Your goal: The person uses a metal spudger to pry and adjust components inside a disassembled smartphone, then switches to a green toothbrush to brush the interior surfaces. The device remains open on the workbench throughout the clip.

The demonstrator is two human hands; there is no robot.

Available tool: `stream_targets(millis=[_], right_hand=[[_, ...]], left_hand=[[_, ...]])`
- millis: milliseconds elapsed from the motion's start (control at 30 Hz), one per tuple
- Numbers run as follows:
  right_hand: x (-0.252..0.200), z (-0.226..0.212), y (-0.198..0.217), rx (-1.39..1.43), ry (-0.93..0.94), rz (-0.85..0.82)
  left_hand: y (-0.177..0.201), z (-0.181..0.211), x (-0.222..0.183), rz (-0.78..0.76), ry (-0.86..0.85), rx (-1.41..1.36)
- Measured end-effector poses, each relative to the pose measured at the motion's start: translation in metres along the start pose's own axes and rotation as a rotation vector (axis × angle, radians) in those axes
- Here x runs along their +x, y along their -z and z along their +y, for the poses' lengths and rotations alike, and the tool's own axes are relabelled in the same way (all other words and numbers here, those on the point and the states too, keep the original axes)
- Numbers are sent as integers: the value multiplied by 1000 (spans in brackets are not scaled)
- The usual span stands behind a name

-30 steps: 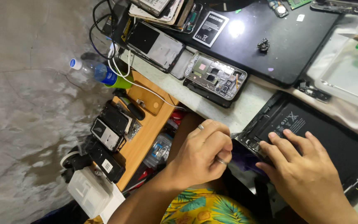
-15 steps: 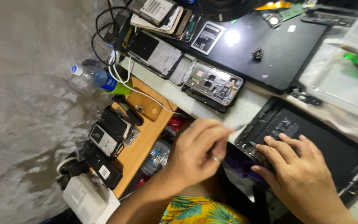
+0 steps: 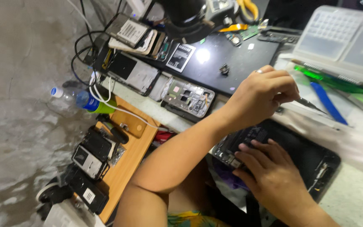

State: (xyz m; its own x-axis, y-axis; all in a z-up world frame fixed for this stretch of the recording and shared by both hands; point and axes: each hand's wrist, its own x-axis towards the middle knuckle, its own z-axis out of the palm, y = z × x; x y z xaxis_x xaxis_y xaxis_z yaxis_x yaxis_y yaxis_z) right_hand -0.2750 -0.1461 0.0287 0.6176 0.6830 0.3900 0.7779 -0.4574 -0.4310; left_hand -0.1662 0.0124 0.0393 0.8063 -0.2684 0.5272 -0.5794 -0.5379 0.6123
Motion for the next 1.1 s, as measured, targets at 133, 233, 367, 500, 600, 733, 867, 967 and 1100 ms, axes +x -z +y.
stream_targets(millis=[133,233,367,500,600,733,867,967,1100], right_hand=[[-1,3,0,35,-3,0],[-3,4,-1,24,1,-2],[-3,5,-1,45,-8,-25],[-3,5,0,68,1,-13],[-2,5,1,65,-15,-7],[-3,6,1,49,7,-16],[-3,6,1,64,-9,8],[-2,7,0,59,-24,24],[0,6,-1,45,-39,37]], left_hand=[[-12,-11,23,-140,-97,130],[-31,-12,38,-179,-197,202],[-61,-4,68,-207,-288,349],[-73,-4,94,-217,-325,484],[-69,-11,106,-253,-294,497],[-59,-26,110,-245,-315,571],[-49,-37,102,-262,-301,615],[-52,-37,98,-263,-344,610],[-56,-36,100,-315,-431,713]])
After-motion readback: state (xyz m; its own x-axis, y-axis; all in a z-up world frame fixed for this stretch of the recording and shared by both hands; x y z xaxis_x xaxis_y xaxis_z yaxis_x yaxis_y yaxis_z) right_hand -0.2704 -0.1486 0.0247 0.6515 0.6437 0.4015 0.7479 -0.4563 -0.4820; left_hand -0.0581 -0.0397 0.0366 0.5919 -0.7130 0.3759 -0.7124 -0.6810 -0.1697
